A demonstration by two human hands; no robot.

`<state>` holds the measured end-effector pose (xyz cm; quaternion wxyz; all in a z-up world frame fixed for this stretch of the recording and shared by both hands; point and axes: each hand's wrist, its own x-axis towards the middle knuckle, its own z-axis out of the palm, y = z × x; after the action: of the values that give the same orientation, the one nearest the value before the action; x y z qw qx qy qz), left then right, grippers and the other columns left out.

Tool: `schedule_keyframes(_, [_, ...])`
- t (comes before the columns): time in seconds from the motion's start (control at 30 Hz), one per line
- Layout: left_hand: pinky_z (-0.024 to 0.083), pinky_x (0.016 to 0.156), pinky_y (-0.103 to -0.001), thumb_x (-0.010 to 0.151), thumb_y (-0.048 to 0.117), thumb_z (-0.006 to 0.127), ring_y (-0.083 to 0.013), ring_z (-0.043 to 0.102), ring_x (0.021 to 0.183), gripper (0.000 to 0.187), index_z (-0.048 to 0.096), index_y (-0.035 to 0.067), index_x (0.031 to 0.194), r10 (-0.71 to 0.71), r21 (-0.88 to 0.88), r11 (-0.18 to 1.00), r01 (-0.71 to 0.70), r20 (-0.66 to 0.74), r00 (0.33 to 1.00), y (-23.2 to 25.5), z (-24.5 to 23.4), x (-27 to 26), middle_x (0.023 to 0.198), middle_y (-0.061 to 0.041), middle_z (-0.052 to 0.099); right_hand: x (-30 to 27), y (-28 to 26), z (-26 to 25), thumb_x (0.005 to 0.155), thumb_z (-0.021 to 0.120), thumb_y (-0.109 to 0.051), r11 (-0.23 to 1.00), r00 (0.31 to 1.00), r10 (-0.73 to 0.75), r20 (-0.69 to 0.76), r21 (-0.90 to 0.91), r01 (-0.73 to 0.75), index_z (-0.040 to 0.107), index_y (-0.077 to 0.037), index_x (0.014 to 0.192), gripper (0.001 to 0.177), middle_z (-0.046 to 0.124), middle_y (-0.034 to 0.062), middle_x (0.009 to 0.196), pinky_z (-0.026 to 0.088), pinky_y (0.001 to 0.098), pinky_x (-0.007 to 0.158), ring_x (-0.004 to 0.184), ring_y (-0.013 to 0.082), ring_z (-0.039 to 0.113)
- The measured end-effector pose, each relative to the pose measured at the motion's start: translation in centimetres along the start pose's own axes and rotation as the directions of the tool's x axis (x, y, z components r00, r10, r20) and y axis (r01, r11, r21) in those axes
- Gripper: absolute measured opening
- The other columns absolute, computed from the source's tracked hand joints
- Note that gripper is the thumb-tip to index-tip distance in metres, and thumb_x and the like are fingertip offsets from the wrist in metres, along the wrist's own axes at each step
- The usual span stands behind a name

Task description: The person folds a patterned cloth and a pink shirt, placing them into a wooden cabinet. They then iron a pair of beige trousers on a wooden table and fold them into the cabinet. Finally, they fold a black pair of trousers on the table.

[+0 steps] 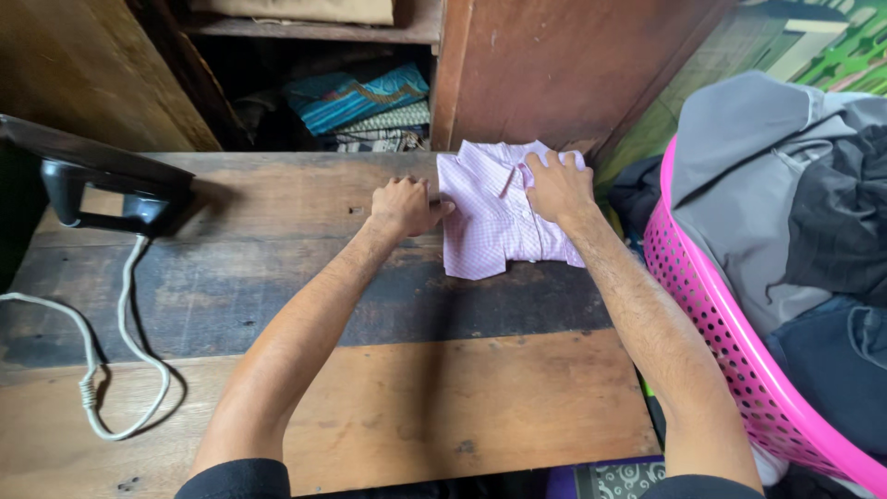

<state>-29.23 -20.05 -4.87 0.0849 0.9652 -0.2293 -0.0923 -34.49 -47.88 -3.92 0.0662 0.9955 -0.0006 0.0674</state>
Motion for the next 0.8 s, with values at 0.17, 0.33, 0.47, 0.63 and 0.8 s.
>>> schedule_keyframes(0.17, [0.053,0.096,-0.053,0.089,0.075,0.057,-0.0410,0.054,0.129,0.085,0.056,0.003,0.134,-0.055,-0.112,0.993,0.048,-0.057,0.997,2.1,3.7,0.7,0.133,-0.021,0.058,-2.0,3.1,4.3,0.089,0.073,-0.036,0.968,0.969,0.217,0.118,0.105,-0.230,0.044,-0.016,0.149,0.070,0.051,0.0174,0.144,0.046,0.0658,0.095,0.134,0.0448,0.046])
schedule_keyframes(0.33, [0.053,0.095,-0.053,0.087,0.069,0.066,-0.0416,0.062,0.120,0.084,0.054,-0.002,0.131,-0.190,-0.277,0.947,0.161,-0.079,0.979,3.3,5.5,2.1,0.129,-0.023,0.062,-2.5,6.2,8.0,0.084,0.077,-0.050,0.833,0.912,0.393,0.121,0.373,-0.409,0.040,-0.012,0.153,0.087,0.051,0.0280,0.144,0.046,0.0570,0.104,0.130,0.0499,0.049])
schedule_keyframes(0.47, [0.055,0.096,-0.050,0.084,0.061,0.075,-0.0385,0.066,0.117,0.079,0.055,0.000,0.129,-0.287,-0.387,0.885,0.259,-0.013,0.958,4.2,5.5,2.8,0.128,-0.020,0.065,-2.9,7.5,9.2,0.080,0.078,-0.057,0.737,0.858,0.479,0.185,0.446,-0.508,0.042,-0.005,0.150,0.094,0.057,0.0310,0.135,0.047,0.0527,0.105,0.128,0.0472,0.055])
schedule_keyframes(0.63, [0.057,0.098,-0.045,0.081,0.052,0.078,-0.0315,0.070,0.118,0.059,0.070,0.010,0.121,-0.344,-0.453,0.813,0.366,0.133,0.929,4.4,5.3,4.0,0.128,-0.013,0.071,-2.8,7.9,11.4,0.079,0.084,-0.059,0.834,0.895,0.443,-0.055,0.390,-0.389,0.052,0.006,0.136,0.092,0.060,0.0338,0.127,0.045,0.0533,0.103,0.119,0.0486,0.059])
schedule_keyframes(0.8, [0.057,0.093,-0.047,0.082,0.042,0.084,-0.0348,0.067,0.113,0.067,0.057,0.002,0.127,-0.343,-0.423,0.845,0.327,0.041,0.939,4.4,6.9,5.6,0.127,-0.019,0.065,-3.2,8.1,9.8,0.073,0.086,-0.059,0.733,0.864,0.497,0.081,0.493,-0.468,0.060,0.009,0.128,0.091,0.066,0.0325,0.123,0.053,0.0490,0.095,0.115,0.0440,0.065])
